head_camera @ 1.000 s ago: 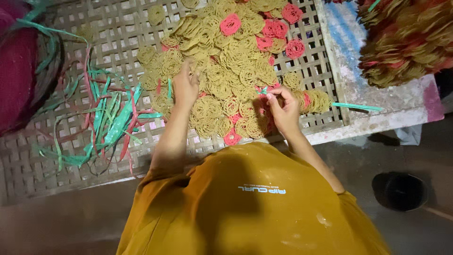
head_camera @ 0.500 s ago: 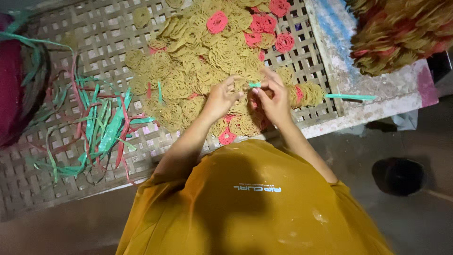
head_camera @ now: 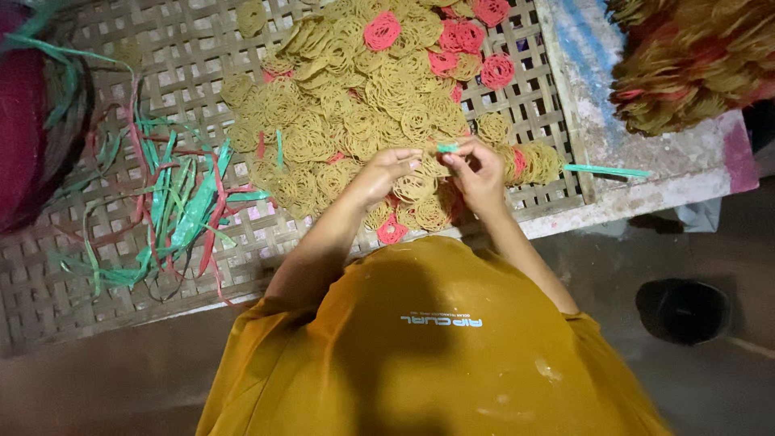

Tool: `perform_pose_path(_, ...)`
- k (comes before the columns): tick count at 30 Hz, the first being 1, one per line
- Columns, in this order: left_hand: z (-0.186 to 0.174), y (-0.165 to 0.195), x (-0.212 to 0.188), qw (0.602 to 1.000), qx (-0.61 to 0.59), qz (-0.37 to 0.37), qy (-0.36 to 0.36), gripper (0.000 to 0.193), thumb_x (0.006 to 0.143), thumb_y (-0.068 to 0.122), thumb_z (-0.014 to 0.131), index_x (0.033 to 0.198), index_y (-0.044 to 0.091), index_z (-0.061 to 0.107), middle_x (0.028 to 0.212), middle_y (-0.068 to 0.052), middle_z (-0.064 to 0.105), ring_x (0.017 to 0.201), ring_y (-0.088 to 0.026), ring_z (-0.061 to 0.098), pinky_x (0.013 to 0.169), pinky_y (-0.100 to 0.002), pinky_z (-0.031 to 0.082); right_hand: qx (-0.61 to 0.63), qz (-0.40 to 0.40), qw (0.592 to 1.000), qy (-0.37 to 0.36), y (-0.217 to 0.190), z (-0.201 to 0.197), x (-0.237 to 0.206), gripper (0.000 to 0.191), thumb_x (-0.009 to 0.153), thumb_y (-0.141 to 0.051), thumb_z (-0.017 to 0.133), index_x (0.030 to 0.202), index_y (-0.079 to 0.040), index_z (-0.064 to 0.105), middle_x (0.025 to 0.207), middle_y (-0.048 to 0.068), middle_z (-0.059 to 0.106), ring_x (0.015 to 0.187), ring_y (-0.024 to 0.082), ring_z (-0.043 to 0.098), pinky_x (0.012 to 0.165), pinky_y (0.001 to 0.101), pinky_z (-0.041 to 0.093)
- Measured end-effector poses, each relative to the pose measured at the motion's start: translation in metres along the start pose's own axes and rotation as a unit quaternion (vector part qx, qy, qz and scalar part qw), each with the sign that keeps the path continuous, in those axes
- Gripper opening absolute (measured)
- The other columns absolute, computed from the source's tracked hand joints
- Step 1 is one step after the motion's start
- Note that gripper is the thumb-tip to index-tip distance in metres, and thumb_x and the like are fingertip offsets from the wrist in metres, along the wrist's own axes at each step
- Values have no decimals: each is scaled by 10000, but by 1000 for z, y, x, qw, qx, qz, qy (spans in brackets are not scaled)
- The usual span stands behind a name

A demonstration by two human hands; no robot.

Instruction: The person repeatedly picks up small bundles of dried noodles from a plastic tray and ties them with a green plastic strip. The tied bundles are placed back on the tray among other completed bundles.

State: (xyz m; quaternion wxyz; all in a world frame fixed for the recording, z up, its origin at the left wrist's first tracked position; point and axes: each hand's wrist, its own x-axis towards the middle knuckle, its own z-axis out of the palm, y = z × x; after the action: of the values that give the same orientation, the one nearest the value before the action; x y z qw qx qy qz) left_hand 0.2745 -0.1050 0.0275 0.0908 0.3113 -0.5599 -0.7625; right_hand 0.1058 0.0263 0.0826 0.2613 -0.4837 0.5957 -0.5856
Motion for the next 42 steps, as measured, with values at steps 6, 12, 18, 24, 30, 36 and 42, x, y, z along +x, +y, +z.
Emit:
perform_pose_path(6, -13, 37, -30, 973, -170, -105, 112, 371, 1016, 244, 490, 1336, 163, 659, 1383, -158, 689, 1138, -315, 688, 1007, -612, 519, 109, -39, 988, 101, -9, -14, 4, 13, 978, -16, 692, 968, -25, 692, 1072, 107, 727, 934, 179, 728, 864, 329, 624)
perform_pose_path(12, 5, 56, -19, 962, 212, 104, 134, 456, 981, 176, 610, 1428, 141, 527, 1386, -88, 611, 1027, -250, 728, 946, -401, 595, 124, 145, 977, 90, 2, -8, 6, 20, 1011, -21, 701, 1012, -20, 681, 1037, 125, 710, 848, 189, 612, 763, 344, 515)
perform_pose_path(18, 30, 28, -9, 984, -26, 158, 83, 406, 1004, 83, 559, 1406, 44, 593, 1210, -127, 766, 1089, -215, 772, 910, -310, 610, -84, -105, 989, 62, -18, 7, 3, 53, 956, 39, 669, 1005, 23, 656, 1241, 157, 634, 1130, 245, 609, 985, 330, 490)
perform_pose_path(24, 29, 26, -16, 959, 56, 223, 165, 390, 981, 61, 686, 1364, 30, 619, 1240, -189, 723, 1150, -219, 709, 920, -316, 625, -177, 62, 981, 42, -32, 8, -7, 36, 996, -45, 684, 1006, -23, 711, 832, 90, 690, 666, 187, 571, 617, 317, 438)
perform_pose_path(30, 48, 38, -45, 939, 171, 252, 158, 367, 976, 100, 686, 1340, 116, 635, 1119, -146, 784, 999, -195, 785, 844, -314, 637, -277, -57, 955, 91, -25, 20, -14, 80, 937, -76, 735, 950, -17, 683, 817, 137, 699, 695, 229, 677, 637, 330, 512)
perform_pose_path(36, 60, 63, -71, 926, 221, 277, 134, 454, 929, 112, 654, 1379, 166, 636, 1016, -126, 779, 942, -158, 778, 773, -296, 628, -228, -58, 967, 101, -32, 19, -26, 92, 905, -58, 743, 925, -5, 671, 807, 126, 704, 666, 209, 681, 596, 314, 511)
perform_pose_path(42, 55, 75, -72, 937, 324, 25, 131, 306, 1089, 101, 604, 1321, 200, 776, 773, -218, 756, 669, -303, 645, 590, -411, 523, -173, 2, 980, 94, -35, 19, -29, 134, 903, -29, 750, 979, -6, 642, 834, 78, 702, 677, 123, 649, 591, 282, 505)
